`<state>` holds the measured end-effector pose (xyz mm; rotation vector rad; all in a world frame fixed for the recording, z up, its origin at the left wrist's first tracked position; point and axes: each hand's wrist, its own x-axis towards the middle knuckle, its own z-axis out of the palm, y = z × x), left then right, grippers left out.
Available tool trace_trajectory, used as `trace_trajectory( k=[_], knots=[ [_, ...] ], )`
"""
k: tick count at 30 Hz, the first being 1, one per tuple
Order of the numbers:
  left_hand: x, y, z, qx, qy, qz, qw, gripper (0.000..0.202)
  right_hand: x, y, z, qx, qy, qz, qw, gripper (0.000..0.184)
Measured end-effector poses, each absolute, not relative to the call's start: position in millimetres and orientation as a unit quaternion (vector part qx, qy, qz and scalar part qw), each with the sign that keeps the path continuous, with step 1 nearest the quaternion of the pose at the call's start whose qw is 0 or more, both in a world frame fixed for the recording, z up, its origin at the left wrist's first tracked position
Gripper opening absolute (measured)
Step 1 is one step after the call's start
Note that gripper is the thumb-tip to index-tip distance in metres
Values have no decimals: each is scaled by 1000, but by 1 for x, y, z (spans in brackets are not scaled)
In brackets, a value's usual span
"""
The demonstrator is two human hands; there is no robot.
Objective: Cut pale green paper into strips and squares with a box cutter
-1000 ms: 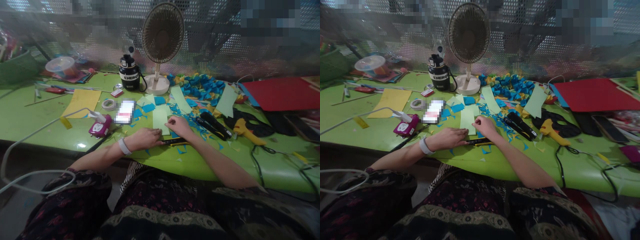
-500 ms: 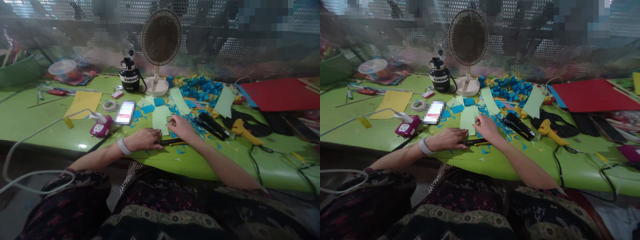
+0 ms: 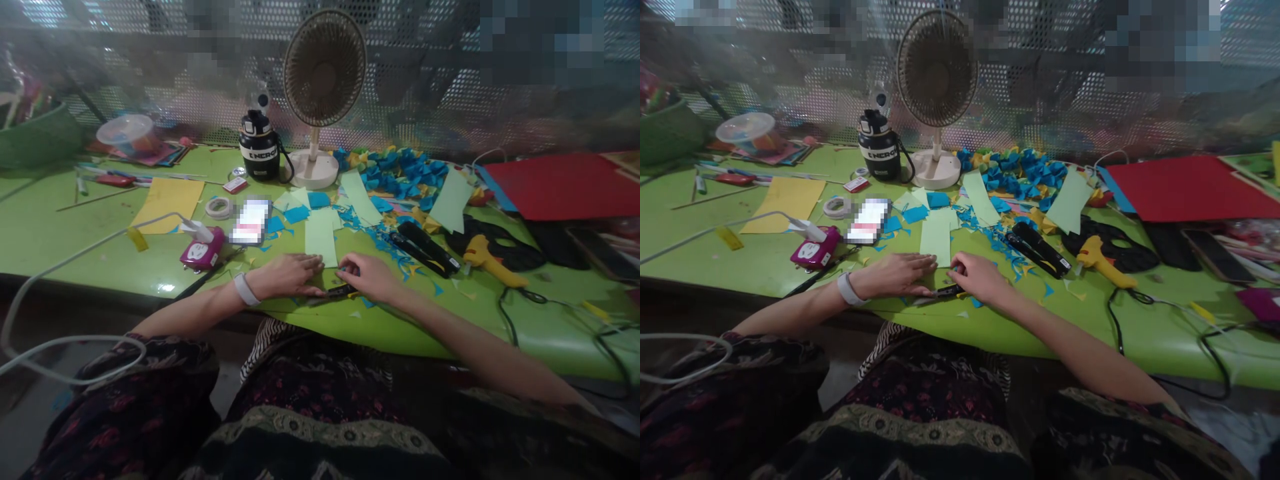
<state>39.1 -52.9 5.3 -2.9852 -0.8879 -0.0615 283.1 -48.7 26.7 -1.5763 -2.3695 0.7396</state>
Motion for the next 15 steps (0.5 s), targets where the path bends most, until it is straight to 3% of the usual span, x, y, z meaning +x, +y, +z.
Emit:
trace_trajectory(
  k=[4, 9, 15],
  knots=[
    [38, -52, 4, -958, -287, -15, 4, 71, 272, -32, 37, -558, -779, 274, 80, 14],
    [37, -52, 4, -960, -280, -28, -4, 72, 257, -7, 40, -558, -730, 394, 5, 23],
    [39, -53, 5, -959, -281, -19, 15, 77, 253, 1, 41, -543, -682, 490, -10, 32]
  ],
)
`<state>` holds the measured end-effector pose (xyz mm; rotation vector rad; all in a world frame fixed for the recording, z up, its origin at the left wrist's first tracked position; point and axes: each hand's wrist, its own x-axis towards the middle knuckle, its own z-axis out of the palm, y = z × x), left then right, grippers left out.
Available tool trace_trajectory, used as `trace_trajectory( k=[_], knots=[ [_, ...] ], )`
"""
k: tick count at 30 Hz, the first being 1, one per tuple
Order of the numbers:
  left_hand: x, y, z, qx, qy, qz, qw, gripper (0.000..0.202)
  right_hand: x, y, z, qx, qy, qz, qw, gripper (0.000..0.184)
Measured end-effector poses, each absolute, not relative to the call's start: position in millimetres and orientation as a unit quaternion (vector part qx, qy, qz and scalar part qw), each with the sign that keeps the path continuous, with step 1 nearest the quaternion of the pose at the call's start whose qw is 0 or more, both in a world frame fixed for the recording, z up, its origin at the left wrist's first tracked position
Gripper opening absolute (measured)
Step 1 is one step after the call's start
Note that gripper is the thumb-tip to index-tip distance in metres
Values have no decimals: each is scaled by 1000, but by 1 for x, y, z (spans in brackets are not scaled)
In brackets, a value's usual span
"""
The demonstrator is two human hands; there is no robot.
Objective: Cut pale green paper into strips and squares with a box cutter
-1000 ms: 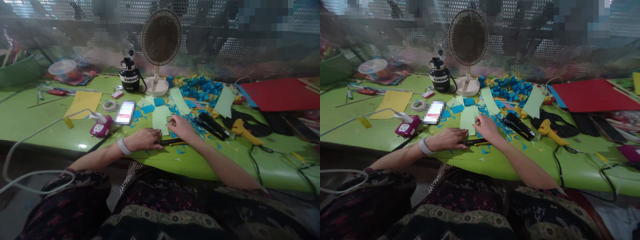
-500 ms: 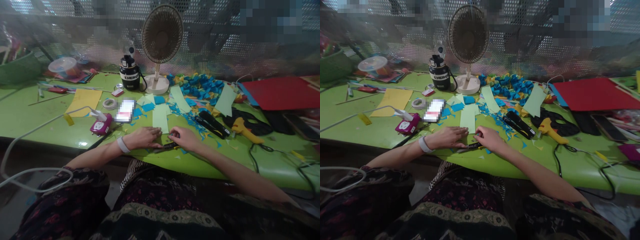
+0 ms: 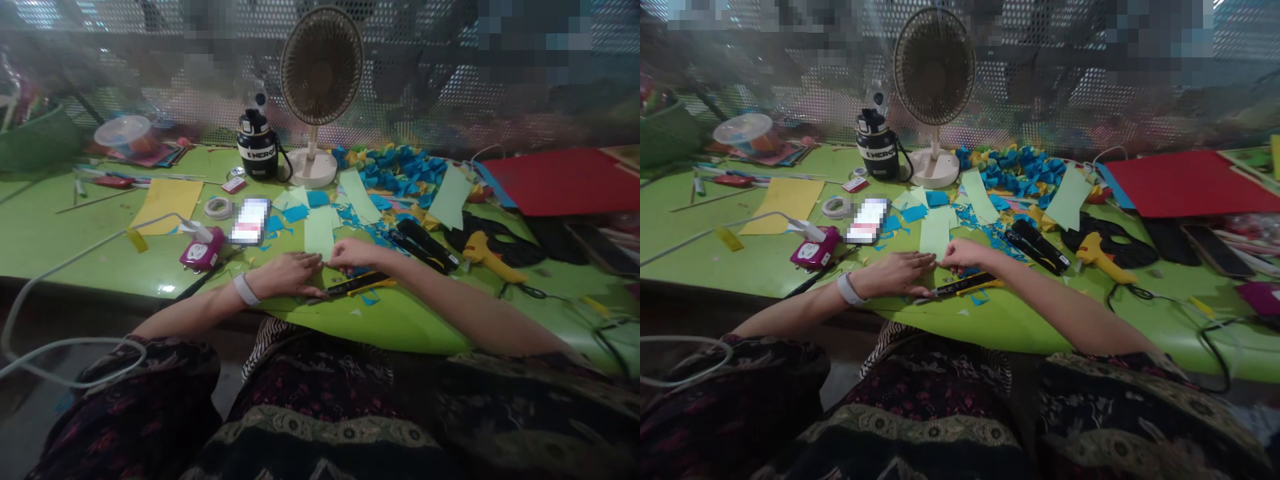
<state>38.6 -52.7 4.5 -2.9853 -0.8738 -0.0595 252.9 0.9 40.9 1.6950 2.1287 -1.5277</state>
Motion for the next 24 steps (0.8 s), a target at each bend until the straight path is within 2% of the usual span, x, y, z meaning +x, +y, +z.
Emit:
trace_trajectory(
  k=[5, 17, 21, 24],
  knots=[
    [38, -53, 5, -960, -279, -33, 9, 77, 253, 3, 40, 546, 681, -487, 43, 32],
    [38, -53, 7, -956, -293, -16, -4, 78, 280, 20, 34, 538, 687, -479, 98, 54],
    [29, -52, 5, -956, -291, -28, -30, 69, 281, 23, 30, 532, 685, -488, 100, 53],
    [17, -51, 9, -955, -287, -41, -56, 54, 281, 23, 29, 528, 685, -492, 98, 52]
  ],
)
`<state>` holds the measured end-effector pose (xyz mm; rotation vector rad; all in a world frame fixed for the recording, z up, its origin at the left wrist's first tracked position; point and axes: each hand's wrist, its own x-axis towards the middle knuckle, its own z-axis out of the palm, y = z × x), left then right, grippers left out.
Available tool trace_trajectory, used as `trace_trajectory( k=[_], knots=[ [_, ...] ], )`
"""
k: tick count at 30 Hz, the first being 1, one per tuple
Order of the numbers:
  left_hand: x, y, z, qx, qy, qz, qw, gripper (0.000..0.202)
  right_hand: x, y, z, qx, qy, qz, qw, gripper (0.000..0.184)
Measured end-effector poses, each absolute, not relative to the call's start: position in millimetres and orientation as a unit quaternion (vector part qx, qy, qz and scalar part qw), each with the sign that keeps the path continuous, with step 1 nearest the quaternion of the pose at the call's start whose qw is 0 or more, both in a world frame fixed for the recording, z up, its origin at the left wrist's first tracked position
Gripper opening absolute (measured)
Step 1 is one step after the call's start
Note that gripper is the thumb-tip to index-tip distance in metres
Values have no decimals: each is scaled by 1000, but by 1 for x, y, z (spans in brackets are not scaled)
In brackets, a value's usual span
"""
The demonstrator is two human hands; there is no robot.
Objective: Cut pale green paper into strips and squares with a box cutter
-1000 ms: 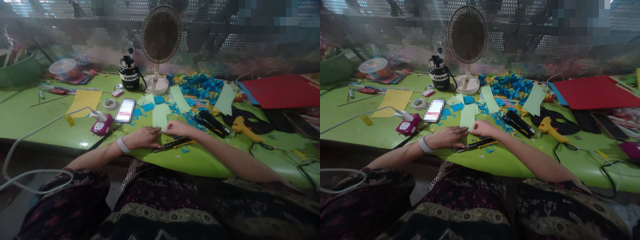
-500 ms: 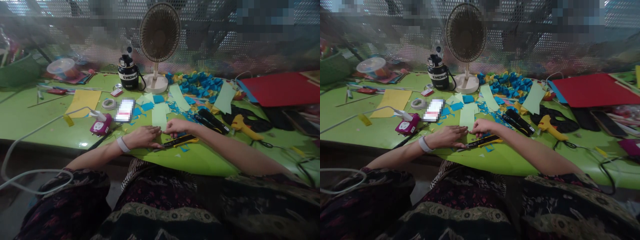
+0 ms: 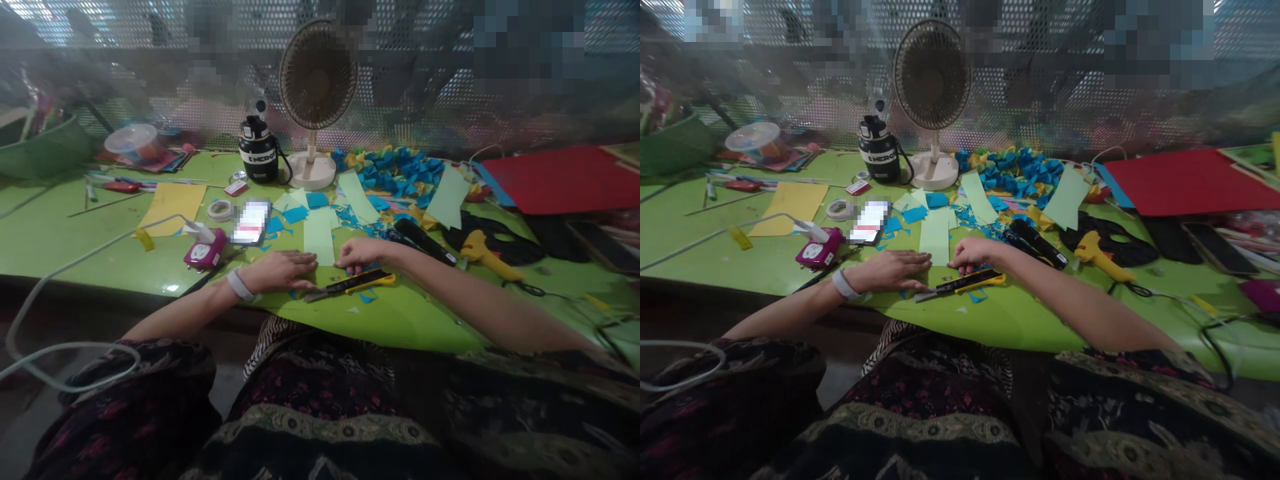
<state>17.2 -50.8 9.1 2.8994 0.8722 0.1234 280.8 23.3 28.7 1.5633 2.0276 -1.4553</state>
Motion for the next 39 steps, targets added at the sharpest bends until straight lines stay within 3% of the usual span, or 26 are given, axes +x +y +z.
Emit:
trace_trajectory(
  k=[3, 6, 10, 13, 39],
  knots=[
    [11, -47, 21, 928, 355, 80, 73, 41, 281, 23, 29, 528, 684, -495, 90, 51],
    [22, -37, 35, 854, 494, 124, 108, 45, 280, 22, 30, 534, 682, -492, 86, 48],
    [56, -20, 40, 750, 534, 51, 387, 54, 279, 22, 32, 538, 686, -482, 90, 46],
    [73, -11, 35, 704, 535, -4, 467, 58, 280, 22, 32, 531, 693, -480, 90, 45],
    [24, -9, 31, 655, 592, -56, 466, 51, 280, 24, 30, 524, 702, -473, 96, 54]
  ],
)
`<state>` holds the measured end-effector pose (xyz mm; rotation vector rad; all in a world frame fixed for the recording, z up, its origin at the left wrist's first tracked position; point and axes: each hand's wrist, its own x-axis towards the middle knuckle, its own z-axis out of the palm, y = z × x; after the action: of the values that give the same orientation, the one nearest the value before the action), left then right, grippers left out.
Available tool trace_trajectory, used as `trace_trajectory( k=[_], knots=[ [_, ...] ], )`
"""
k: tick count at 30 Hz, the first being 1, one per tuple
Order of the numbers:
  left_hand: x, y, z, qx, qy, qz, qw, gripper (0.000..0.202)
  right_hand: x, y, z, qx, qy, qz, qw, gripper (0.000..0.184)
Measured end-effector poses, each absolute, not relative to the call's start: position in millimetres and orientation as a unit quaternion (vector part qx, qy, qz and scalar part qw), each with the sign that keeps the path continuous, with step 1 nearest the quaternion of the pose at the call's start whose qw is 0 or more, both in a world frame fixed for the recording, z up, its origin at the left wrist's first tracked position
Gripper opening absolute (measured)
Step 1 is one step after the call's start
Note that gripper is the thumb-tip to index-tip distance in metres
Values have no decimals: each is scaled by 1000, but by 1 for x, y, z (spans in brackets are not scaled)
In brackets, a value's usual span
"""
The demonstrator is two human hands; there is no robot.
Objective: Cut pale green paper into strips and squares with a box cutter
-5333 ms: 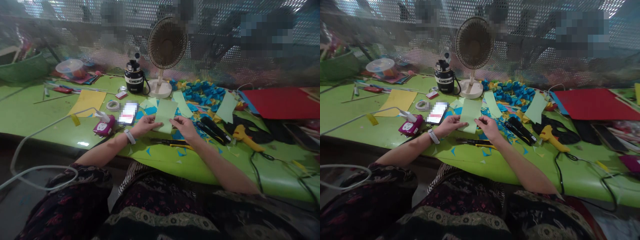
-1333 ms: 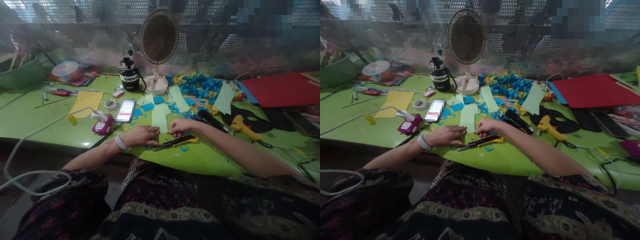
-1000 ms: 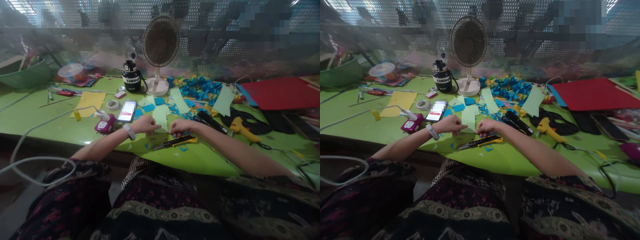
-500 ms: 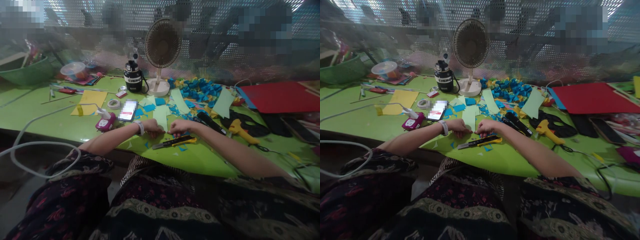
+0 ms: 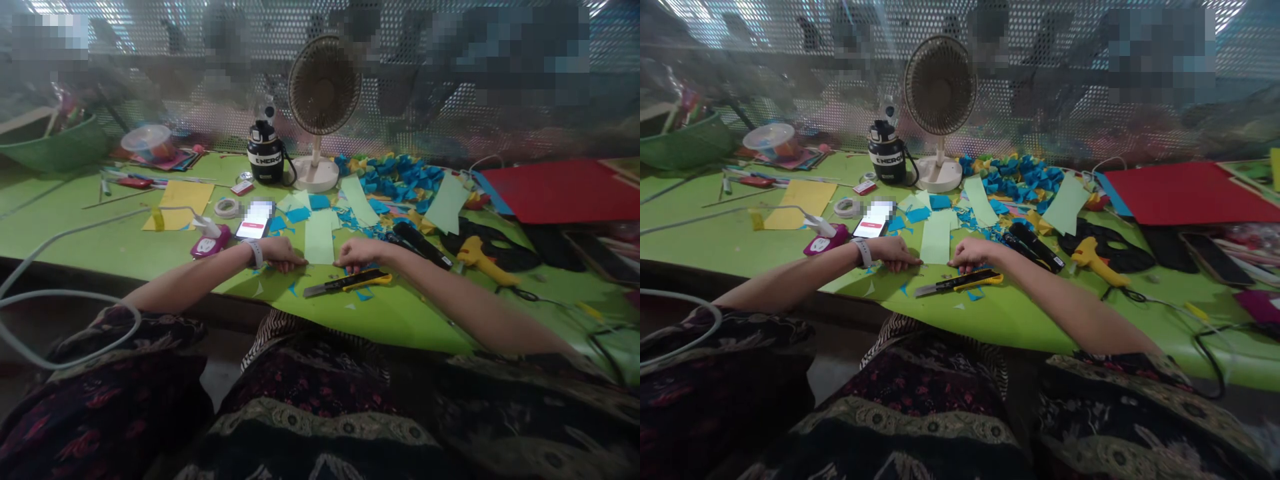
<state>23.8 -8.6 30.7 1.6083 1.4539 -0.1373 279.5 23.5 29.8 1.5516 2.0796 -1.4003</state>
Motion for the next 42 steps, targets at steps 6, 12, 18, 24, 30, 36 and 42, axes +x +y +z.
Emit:
trace_trajectory(
  k=[6, 12, 18, 24, 30, 36, 42],
  knots=[
    [16, -10, 32, 655, 589, -51, 470, 54, 278, 23, 35, 515, 711, -467, 105, 51],
    [15, -8, 26, 661, 575, -45, 481, 54, 278, 20, 39, 519, 704, -471, 116, 32],
    [9, -10, 18, 666, 554, -18, 499, 61, 296, 6, 48, 499, 719, -483, 0, 25],
    [11, -13, 23, 689, 572, 121, 429, 51, 326, -32, 36, 359, 883, -291, -82, 49],
    [31, 5, 19, 831, 492, 157, 208, 58, 332, -47, 19, 302, 922, -228, -85, 26],
    [36, 14, 11, 843, 480, 117, 215, 56, 335, -45, 24, 287, 921, -249, -90, 33],
    [36, 17, 8, 827, 464, 117, 293, 43, 364, -31, 36, 378, 890, -194, -168, 37]
  ],
)
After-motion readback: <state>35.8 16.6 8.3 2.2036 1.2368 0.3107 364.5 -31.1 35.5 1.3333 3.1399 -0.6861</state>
